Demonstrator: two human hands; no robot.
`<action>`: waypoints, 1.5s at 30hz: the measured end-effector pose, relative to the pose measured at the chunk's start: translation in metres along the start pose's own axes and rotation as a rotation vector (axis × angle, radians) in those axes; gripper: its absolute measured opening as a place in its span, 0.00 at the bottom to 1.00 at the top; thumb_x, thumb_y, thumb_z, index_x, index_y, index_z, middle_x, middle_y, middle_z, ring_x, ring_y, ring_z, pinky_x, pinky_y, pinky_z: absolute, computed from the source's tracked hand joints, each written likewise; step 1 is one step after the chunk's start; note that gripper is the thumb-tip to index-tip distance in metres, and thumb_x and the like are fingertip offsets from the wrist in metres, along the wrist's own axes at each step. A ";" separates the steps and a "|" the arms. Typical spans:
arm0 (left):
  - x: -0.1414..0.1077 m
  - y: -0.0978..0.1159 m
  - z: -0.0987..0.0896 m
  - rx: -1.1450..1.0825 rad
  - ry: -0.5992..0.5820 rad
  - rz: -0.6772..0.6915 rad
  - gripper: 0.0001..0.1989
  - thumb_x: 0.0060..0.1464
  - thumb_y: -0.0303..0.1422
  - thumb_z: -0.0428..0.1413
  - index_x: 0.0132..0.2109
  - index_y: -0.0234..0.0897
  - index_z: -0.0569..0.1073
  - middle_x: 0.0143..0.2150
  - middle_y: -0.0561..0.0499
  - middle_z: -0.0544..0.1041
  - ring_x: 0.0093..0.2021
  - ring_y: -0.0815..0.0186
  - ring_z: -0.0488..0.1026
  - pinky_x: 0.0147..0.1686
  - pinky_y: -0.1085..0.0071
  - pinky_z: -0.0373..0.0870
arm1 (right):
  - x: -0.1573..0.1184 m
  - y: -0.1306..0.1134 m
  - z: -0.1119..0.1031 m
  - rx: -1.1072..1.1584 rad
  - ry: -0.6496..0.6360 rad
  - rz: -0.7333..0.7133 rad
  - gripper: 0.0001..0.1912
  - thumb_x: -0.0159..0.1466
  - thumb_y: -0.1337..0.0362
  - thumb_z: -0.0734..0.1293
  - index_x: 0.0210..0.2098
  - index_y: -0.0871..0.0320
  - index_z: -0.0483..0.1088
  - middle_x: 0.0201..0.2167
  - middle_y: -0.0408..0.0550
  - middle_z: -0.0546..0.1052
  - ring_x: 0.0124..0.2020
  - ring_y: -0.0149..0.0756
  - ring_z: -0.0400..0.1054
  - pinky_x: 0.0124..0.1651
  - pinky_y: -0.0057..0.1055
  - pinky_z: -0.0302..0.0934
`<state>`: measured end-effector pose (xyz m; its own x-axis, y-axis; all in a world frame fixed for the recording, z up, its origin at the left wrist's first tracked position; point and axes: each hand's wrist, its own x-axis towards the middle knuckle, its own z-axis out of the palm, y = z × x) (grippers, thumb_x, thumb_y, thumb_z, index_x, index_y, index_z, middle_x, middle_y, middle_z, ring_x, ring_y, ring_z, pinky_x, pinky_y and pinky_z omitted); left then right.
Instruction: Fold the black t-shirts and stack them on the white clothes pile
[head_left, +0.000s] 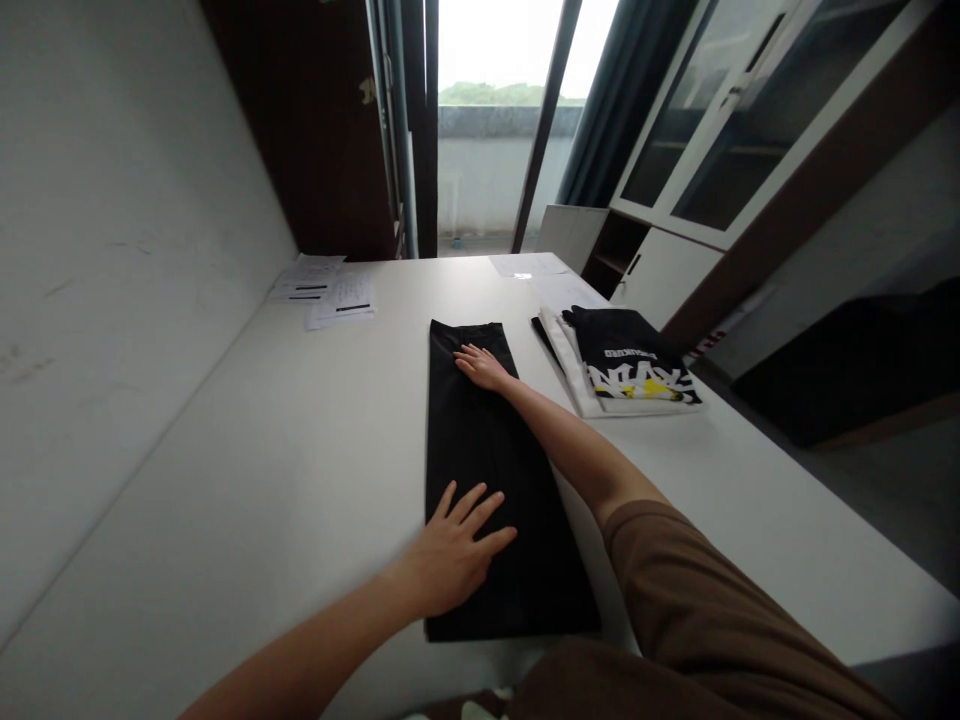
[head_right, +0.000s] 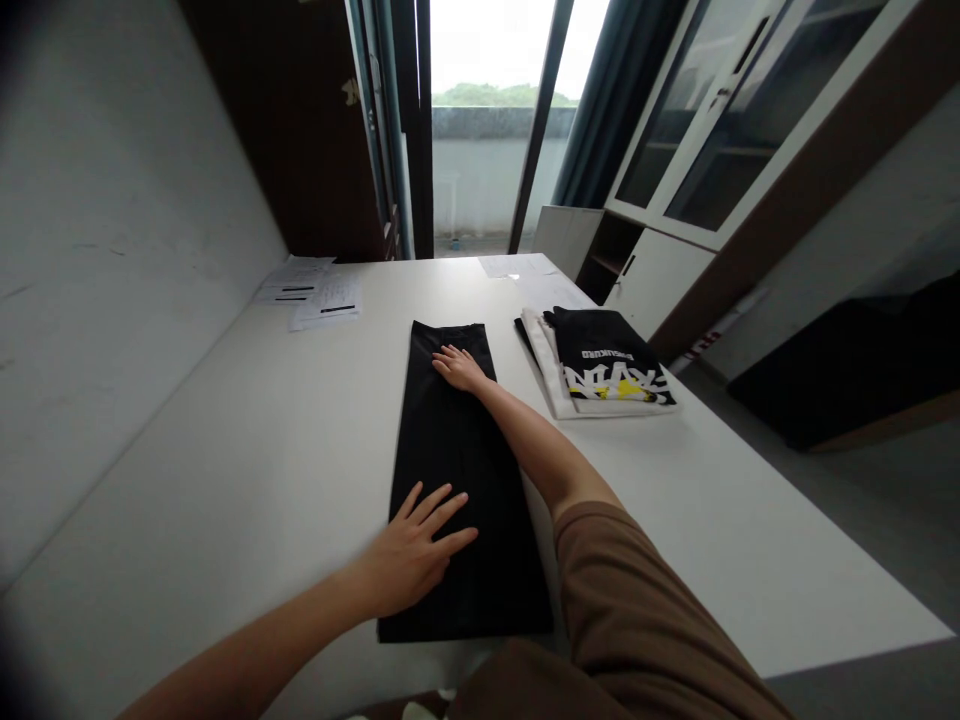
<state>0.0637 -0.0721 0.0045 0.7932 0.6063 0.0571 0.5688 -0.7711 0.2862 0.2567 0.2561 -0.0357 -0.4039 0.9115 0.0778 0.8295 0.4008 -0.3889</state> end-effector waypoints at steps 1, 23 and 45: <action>0.001 0.002 0.000 0.002 -0.002 0.036 0.27 0.64 0.31 0.55 0.68 0.49 0.65 0.77 0.49 0.51 0.77 0.49 0.44 0.72 0.38 0.41 | -0.003 0.001 -0.004 0.055 0.040 0.002 0.26 0.76 0.54 0.51 0.69 0.50 0.64 0.72 0.46 0.62 0.75 0.40 0.48 0.74 0.45 0.43; -0.003 0.008 -0.007 -0.256 0.162 0.137 0.17 0.57 0.21 0.46 0.50 0.38 0.70 0.69 0.45 0.67 0.71 0.61 0.59 0.73 0.56 0.54 | -0.057 -0.002 0.001 -0.073 0.121 -0.034 0.32 0.65 0.63 0.68 0.68 0.50 0.64 0.70 0.51 0.63 0.71 0.48 0.55 0.72 0.51 0.47; -0.006 0.007 0.004 -0.091 -0.072 0.176 0.34 0.68 0.44 0.51 0.75 0.44 0.53 0.78 0.45 0.46 0.77 0.53 0.43 0.74 0.46 0.36 | -0.072 0.003 0.003 -0.073 0.019 -0.233 0.33 0.73 0.49 0.60 0.73 0.53 0.58 0.75 0.52 0.54 0.75 0.50 0.45 0.74 0.54 0.42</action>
<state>0.0639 -0.0818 0.0027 0.8939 0.4457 0.0466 0.4005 -0.8412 0.3632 0.2873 0.1909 -0.0448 -0.5808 0.7949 0.1755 0.7407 0.6054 -0.2913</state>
